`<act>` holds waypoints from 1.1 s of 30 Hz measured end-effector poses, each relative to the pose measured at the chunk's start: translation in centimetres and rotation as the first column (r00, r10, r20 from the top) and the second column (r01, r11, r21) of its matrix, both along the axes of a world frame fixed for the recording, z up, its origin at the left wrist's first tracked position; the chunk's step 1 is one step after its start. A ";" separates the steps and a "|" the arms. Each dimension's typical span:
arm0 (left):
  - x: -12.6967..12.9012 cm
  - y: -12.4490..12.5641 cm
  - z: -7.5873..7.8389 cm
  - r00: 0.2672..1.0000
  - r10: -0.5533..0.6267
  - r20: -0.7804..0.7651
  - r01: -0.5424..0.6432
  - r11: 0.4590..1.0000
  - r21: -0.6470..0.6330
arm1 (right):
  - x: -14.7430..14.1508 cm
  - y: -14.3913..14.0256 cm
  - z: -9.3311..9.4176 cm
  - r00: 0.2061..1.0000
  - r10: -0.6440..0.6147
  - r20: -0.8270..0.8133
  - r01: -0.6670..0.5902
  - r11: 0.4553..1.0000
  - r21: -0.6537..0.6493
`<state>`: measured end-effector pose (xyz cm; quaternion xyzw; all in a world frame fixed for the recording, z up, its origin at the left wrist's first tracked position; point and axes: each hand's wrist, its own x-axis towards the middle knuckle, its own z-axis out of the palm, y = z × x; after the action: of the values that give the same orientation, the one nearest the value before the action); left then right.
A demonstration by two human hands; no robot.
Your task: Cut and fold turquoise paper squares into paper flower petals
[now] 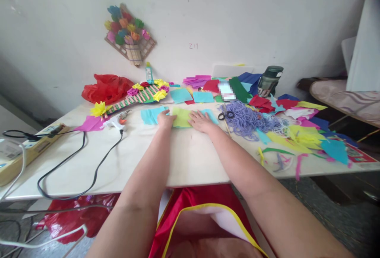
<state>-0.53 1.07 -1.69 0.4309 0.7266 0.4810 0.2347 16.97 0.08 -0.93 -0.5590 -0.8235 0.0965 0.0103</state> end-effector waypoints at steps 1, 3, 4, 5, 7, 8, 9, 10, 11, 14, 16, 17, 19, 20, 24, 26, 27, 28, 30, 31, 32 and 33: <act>0.0 0.0 0.0 1.000 -0.007 0.002 0.007 1.000 -0.001 | 0.2 0.0 0.1 1.000 0.000 0.005 0.000 1.000 -0.006; 0.0 -0.1 0.1 1.000 -0.018 -0.004 0.018 1.000 -0.004 | 0.6 0.1 0.1 1.000 0.003 0.011 -0.003 1.000 -0.017; 0.0 -0.2 0.1 1.000 -0.021 -0.008 0.021 1.000 -0.008 | 0.7 0.2 0.1 1.000 0.002 0.012 -0.001 1.000 -0.019; 0.0 -0.2 0.2 1.000 -0.022 -0.013 0.022 1.000 -0.010 | 0.9 0.3 0.1 1.000 -0.003 0.013 0.003 1.000 -0.018; 0.1 -0.3 0.2 1.000 -0.022 -0.021 0.022 1.000 -0.008 | 1.1 0.4 0.0 1.000 -0.018 0.012 0.018 1.000 -0.010; 0.1 -0.3 0.2 0.999 -0.021 -0.024 0.021 1.000 -0.007 | 1.3 0.5 0.0 1.000 -0.028 0.011 0.028 1.000 -0.005; 0.1 -0.3 0.2 0.999 -0.022 -0.027 0.021 1.000 -0.007 | 1.4 0.6 0.0 0.999 -0.037 0.011 0.037 0.999 0.000; 0.1 -0.3 0.2 0.999 -0.020 -0.030 0.019 1.000 -0.007 | 1.5 0.6 0.1 0.999 -0.048 0.010 0.048 0.999 0.003; 0.1 -0.3 0.2 0.999 -0.017 -0.033 0.017 1.000 -0.008 | 1.6 0.6 0.1 0.998 -0.062 0.010 0.062 0.998 0.004; 0.2 -0.4 0.3 0.999 -0.013 -0.040 0.013 1.000 -0.016 | 2.0 0.7 0.2 0.993 -0.118 0.006 0.118 0.993 0.013; 0.3 -0.6 0.5 0.999 -0.011 -0.050 0.010 1.000 -0.019 | 2.3 0.9 0.1 0.988 -0.151 0.005 0.151 0.988 0.032; 0.4 -0.7 0.6 0.998 -0.008 -0.055 0.007 1.000 -0.021 | 2.4 1.0 0.0 0.986 -0.167 0.007 0.167 0.985 0.045; 0.5 -0.8 0.9 0.998 -0.001 -0.063 0.000 1.000 -0.025 | 2.7 1.3 -0.1 0.979 -0.204 0.019 0.202 0.977 0.074; 0.6 -0.9 1.0 0.998 0.001 -0.065 -0.003 1.000 -0.029 | 2.8 1.4 -0.2 0.974 -0.225 0.029 0.222 0.971 0.090; 0.7 -1.0 1.1 0.997 0.006 -0.075 -0.008 0.999 -0.036 | 2.9 1.3 0.3 0.964 -0.263 0.039 0.249 0.944 0.216; 0.7 -1.1 1.1 0.997 0.004 -0.077 -0.006 1.000 -0.027 | 2.4 0.9 0.9 0.977 -0.214 -0.013 0.207 0.922 0.328; 0.8 -1.1 1.1 0.997 0.003 -0.078 -0.005 1.000 -0.026 | 2.1 0.7 1.1 0.987 -0.158 -0.039 0.161 0.911 0.379; 0.8 -1.1 1.1 0.997 0.002 -0.078 -0.005 1.000 -0.027 | 1.6 0.5 1.3 0.994 -0.094 -0.060 0.111 0.901 0.419; 0.8 -1.1 1.1 0.997 0.002 -0.080 -0.005 0.999 -0.031 | 0.6 0.1 1.5 0.996 0.031 -0.085 0.010 0.896 0.444; 0.8 -1.1 1.1 0.997 0.003 -0.083 -0.006 0.999 -0.034 | 0.1 -0.1 1.5 0.992 0.081 -0.096 -0.031 0.898 0.439; 0.8 -1.1 1.1 0.996 0.002 -0.088 -0.005 0.999 -0.035 | -0.5 -0.2 1.3 0.987 0.125 -0.104 -0.071 0.906 0.418; 0.9 -1.1 1.1 0.995 0.001 -0.095 -0.005 0.999 -0.035 | -1.0 -0.4 1.1 0.979 0.170 -0.109 -0.115 0.911 0.395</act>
<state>0.32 -0.01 -0.58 0.4480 0.7458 0.4476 0.2068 16.01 -0.29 0.17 -0.4761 -0.8621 -0.0283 0.1714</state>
